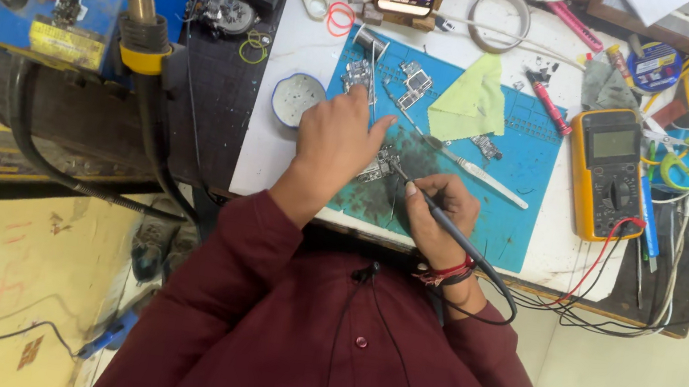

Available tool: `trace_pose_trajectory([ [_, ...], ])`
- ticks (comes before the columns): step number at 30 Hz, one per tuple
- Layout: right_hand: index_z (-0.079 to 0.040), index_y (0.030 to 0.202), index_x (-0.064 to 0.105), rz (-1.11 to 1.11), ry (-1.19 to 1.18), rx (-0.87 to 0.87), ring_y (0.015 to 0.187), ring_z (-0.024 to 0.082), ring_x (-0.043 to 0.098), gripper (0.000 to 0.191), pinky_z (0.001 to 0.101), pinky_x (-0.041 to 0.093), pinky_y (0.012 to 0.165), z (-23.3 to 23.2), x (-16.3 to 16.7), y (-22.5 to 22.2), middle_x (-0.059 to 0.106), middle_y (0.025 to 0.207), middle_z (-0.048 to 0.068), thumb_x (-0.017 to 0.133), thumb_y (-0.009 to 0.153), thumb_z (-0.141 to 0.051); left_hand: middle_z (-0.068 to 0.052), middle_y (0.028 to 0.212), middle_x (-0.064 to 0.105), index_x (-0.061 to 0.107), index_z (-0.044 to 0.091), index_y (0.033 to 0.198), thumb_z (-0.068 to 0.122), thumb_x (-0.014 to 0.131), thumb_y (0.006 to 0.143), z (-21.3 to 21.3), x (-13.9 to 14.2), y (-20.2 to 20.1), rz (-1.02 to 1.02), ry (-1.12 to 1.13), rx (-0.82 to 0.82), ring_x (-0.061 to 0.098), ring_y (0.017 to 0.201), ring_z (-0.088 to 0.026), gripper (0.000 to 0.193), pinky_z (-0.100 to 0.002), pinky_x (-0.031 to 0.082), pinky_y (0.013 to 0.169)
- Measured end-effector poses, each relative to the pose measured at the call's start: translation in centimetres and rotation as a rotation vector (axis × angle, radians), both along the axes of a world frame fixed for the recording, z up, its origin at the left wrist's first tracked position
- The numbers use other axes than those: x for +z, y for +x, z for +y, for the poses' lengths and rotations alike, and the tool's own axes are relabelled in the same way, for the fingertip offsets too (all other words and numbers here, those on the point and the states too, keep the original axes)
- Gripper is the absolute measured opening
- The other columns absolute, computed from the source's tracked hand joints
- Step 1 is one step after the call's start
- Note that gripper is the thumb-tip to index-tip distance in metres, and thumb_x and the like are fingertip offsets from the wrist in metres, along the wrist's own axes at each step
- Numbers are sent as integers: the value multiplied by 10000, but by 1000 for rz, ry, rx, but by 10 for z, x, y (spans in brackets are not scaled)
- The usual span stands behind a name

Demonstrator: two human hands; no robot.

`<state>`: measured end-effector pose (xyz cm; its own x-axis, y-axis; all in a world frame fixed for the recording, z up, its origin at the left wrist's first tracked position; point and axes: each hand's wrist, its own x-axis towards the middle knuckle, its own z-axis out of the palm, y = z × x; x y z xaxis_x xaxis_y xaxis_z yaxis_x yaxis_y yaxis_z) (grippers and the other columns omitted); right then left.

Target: The person uses a soldering iron and tweezers to apply solder to a small circuit board. They hold the board steady with one hand while applying heat and solder with the other, working on specific connection points.

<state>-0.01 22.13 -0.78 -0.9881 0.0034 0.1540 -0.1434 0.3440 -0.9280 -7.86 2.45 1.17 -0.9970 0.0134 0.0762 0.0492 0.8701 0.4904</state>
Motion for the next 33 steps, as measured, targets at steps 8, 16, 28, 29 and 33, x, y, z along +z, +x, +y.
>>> trace_pose_trajectory([
  [8, 6, 926, 669, -16, -45, 0, 621, 13, 523, 86, 201, 410, 542, 0, 1, -2, 634, 706, -22, 743, 916, -36, -179, 832, 740, 635, 44, 945, 275, 723, 921, 0, 9, -18, 38, 52, 16, 726, 736, -386, 248, -471, 568, 647],
  [16, 8, 923, 666, 24, -11, 1, 631, 23, 547, 90, 208, 439, 566, 2, 1, -4, 650, 706, -5, 741, 908, -38, -132, 1039, 755, 610, 9, 1183, 44, 691, 994, -18, 10, 41, 303, 831, -1, 775, 862, -258, 208, -327, 604, 738],
  [28, 9, 913, 675, 13, -8, -10, 619, 27, 540, 95, 210, 426, 550, -2, 6, -7, 637, 694, -5, 746, 904, -53, -139, 998, 758, 710, 14, 1126, 49, 750, 942, -37, -9, 75, 277, 712, 20, 740, 863, -206, 192, -318, 582, 768],
  [29, 8, 910, 676, 11, -3, -12, 613, 27, 539, 94, 210, 425, 546, -1, 7, -8, 636, 687, -6, 746, 902, -54, -130, 990, 762, 716, 11, 1128, 50, 745, 951, -34, -10, 73, 262, 767, 57, 743, 860, -181, 183, -303, 583, 763],
  [33, 4, 903, 676, 10, 8, -18, 604, 28, 544, 89, 210, 426, 542, -2, 9, -7, 640, 678, -5, 745, 894, -52, -89, 863, 770, 742, 14, 1084, 49, 740, 957, -17, -13, 66, 164, 903, 74, 720, 741, -129, 132, -260, 557, 672],
])
